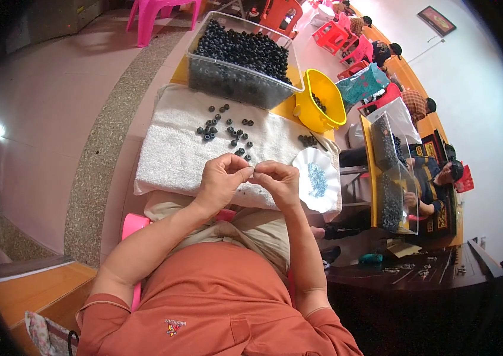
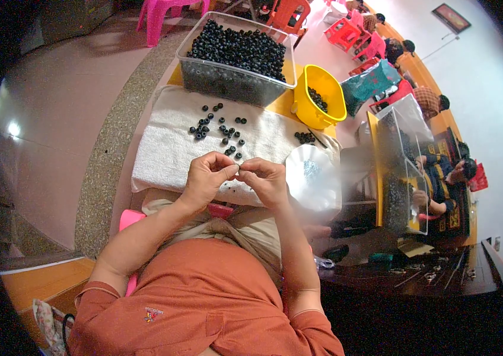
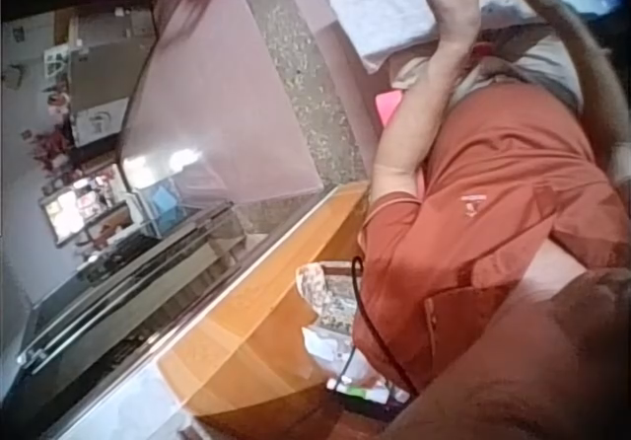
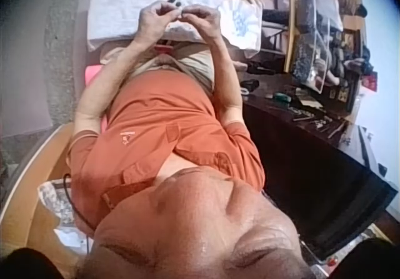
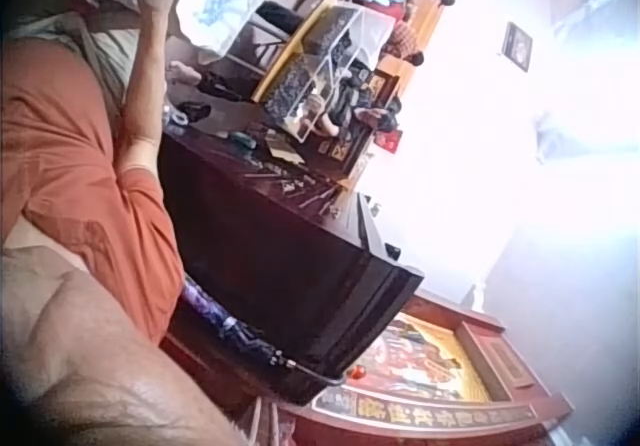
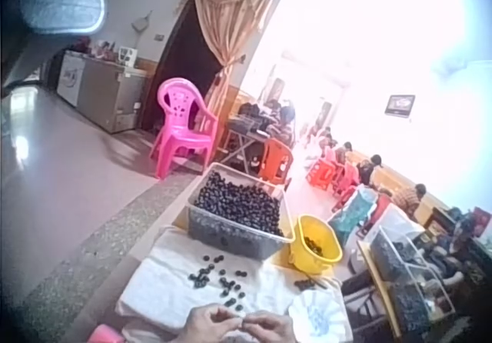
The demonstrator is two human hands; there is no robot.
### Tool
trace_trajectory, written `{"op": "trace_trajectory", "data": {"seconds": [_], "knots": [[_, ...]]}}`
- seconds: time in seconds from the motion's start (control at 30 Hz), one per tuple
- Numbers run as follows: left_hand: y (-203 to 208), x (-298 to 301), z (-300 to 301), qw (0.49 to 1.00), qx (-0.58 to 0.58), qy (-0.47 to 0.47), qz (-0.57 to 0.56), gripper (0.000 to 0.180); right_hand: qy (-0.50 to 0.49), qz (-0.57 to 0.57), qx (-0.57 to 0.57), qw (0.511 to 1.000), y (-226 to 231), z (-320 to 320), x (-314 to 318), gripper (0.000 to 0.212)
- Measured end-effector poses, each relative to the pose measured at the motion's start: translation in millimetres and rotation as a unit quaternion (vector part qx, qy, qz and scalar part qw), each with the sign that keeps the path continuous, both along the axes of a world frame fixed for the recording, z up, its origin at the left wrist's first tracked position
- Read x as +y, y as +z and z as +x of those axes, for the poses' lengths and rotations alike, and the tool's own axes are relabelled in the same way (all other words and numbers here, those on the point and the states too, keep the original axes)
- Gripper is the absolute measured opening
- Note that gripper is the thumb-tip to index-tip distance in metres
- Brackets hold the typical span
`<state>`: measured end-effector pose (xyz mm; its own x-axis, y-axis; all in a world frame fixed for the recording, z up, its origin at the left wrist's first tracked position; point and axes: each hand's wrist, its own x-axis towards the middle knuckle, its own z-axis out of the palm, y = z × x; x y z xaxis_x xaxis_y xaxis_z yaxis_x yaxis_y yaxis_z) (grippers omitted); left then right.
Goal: Sorting small black electronic components on a white towel into a dish.
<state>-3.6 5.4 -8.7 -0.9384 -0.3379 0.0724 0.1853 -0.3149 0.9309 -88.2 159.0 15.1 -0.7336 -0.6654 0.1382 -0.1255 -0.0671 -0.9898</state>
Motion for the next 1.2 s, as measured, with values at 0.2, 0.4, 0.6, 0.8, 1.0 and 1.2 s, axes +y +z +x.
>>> {"op": "trace_trajectory", "data": {"seconds": [0.2,0.4,0.6,0.8,1.0,1.2], "knots": [[2,3,1,1.000,-0.012,-0.009,0.015,0.008,-0.025,0.001,-0.004,1.000,-3,-1,-2,0.007],[4,5,4,0.999,-0.008,-0.035,0.026,0.007,-0.020,0.014,-0.018,1.000,1,-1,-3,0.008],[6,-2,3,0.992,-0.020,0.034,-0.121,0.008,-0.042,0.027,0.033,0.998,-6,-3,-3,0.006],[4,-8,-3,0.998,-0.008,0.053,-0.031,0.011,-0.131,0.231,0.230,0.936,-3,-15,-4,0.007],[-2,-5,-5,0.999,-0.017,0.022,0.037,0.017,-0.148,0.358,0.413,0.825,-6,-23,-2,0.012],[-2,-5,-3,0.993,-0.037,-0.008,0.107,0.015,-0.107,0.274,0.384,0.875,5,-13,2,0.019]]}}
